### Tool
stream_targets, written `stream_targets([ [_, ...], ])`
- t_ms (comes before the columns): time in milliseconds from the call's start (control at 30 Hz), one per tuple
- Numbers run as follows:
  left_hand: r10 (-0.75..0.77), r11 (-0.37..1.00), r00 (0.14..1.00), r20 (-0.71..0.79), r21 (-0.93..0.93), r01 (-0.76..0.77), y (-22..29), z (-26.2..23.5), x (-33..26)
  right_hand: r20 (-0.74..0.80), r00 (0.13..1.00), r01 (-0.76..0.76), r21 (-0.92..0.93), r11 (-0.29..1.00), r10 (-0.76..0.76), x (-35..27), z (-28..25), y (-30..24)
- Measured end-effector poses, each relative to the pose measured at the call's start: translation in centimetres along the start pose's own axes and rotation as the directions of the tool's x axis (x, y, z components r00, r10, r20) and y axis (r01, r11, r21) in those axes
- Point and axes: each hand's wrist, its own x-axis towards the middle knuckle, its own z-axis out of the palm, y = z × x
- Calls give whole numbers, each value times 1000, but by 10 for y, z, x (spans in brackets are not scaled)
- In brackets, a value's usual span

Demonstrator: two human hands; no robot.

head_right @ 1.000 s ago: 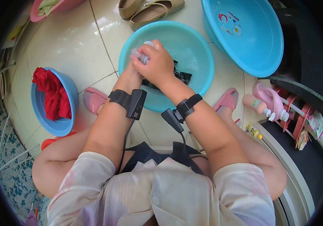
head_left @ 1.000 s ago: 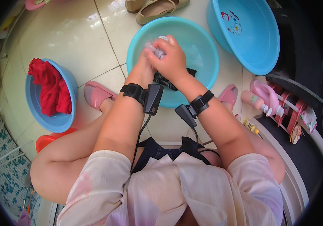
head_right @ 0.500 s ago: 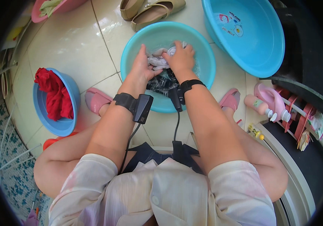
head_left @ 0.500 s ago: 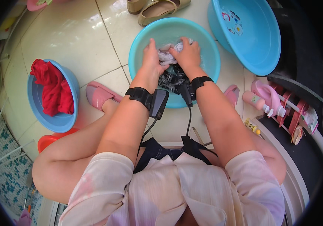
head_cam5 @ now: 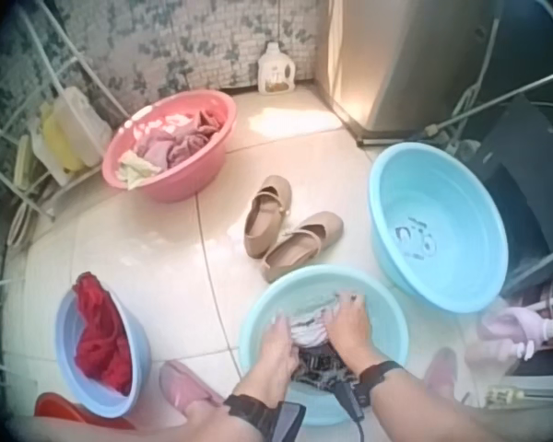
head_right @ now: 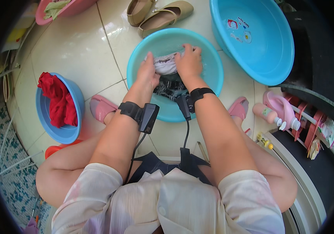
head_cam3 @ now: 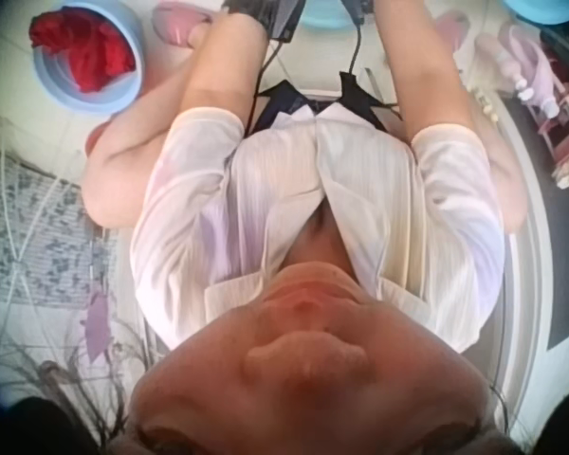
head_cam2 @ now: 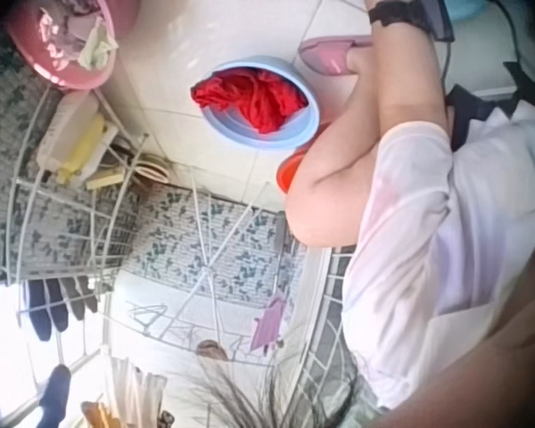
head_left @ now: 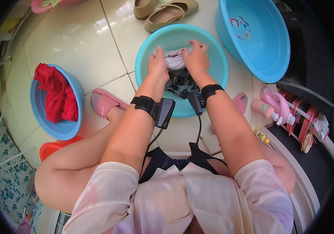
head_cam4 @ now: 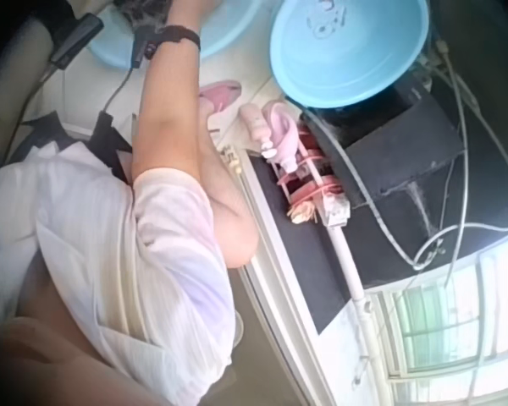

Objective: The person brushes the soles and uppers of shoes with a red brush in a basin of soapy water, then rinses the basins, and finally hand-washes several pieces of dark clothing in the soapy water.

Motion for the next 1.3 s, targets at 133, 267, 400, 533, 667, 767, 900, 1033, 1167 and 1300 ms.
stream_targets([
  [133, 52, 968, 999, -4, 245, -49, 18, -9, -9, 237, 905, 368, -28, 929, -352, -14, 8, 0],
  [267, -15, 934, 974, -225, 346, 94, 16, 20, -31, 243, 944, 260, -137, 956, -222, -14, 11, 9],
  [400, -180, 970, 983, -15, 162, 180, 13, 13, -25, 332, 918, 115, 298, 948, -216, -13, 5, -14],
  [533, -157, 982, 957, 243, -68, 178, 25, -14, -1, 200, 868, 289, 542, 789, -455, -42, -39, -70],
  [667, -175, 968, 921, 349, -111, 226, 32, -11, 16, 161, 985, -78, 735, 673, -62, -11, -27, -41],
  [767, -159, 955, 940, 302, -193, 224, 26, 7, 12, 399, 911, -54, 363, 930, -103, 4, -6, 17],
  [900, -169, 910, 838, 518, -244, 335, 35, -1, 18, 573, 745, 319, 143, 937, -341, -7, -9, 29],
  [1033, -212, 919, 887, 411, -223, 324, 25, 13, 5, 943, 317, 198, -173, 965, 104, 4, -39, 26],
  [1167, -137, 990, 956, 260, 64, 124, 19, 11, -9, 459, 843, 313, 7, 950, -281, -20, -26, 21],
  [1300, 27, 913, 996, 85, 403, -59, 9, 0, -17, 513, 858, 51, -31, 998, -28, -23, -8, 20],
])
